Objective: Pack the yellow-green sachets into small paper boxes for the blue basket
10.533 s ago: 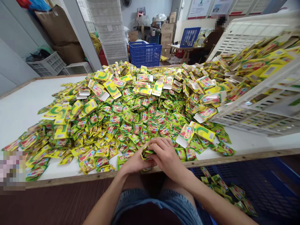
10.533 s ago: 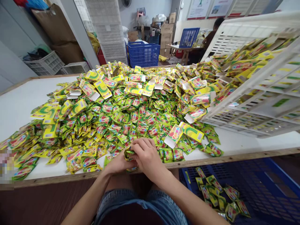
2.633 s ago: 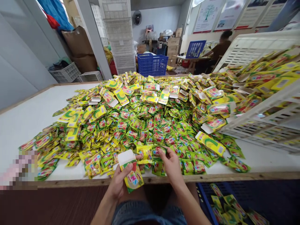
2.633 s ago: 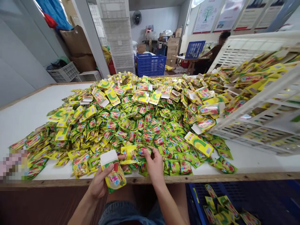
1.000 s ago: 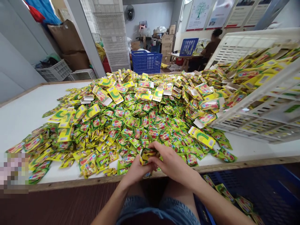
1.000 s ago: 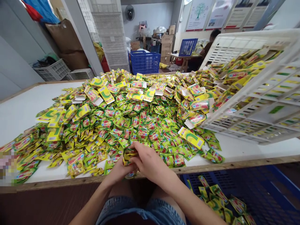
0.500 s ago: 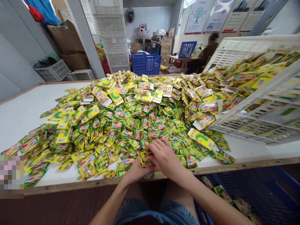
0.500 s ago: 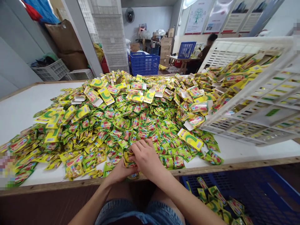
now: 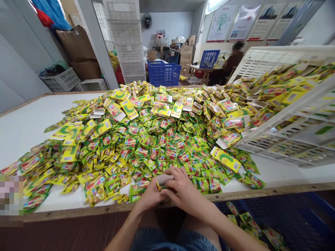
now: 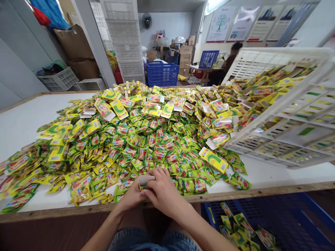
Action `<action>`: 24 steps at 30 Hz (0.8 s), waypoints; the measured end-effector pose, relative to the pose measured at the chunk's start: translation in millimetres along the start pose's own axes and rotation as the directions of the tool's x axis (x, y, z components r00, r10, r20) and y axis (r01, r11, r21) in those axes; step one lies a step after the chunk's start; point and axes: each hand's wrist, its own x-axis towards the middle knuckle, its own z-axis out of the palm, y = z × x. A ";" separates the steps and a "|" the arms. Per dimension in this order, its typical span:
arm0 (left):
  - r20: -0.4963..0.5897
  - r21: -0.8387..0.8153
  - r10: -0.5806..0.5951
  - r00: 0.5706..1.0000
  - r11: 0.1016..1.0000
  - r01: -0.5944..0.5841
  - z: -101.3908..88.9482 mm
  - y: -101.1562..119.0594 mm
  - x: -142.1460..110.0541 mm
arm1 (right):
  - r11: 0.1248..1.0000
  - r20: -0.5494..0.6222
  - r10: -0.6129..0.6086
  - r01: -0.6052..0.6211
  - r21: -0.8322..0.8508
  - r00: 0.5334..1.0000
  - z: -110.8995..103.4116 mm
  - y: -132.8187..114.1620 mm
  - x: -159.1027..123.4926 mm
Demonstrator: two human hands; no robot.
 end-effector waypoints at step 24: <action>-0.253 0.219 0.289 0.923 0.947 -0.236 -12.4 -5.5 -31.7 | 0.937 -0.418 0.158 -0.002 0.350 0.895 48.2 16.9 -16.9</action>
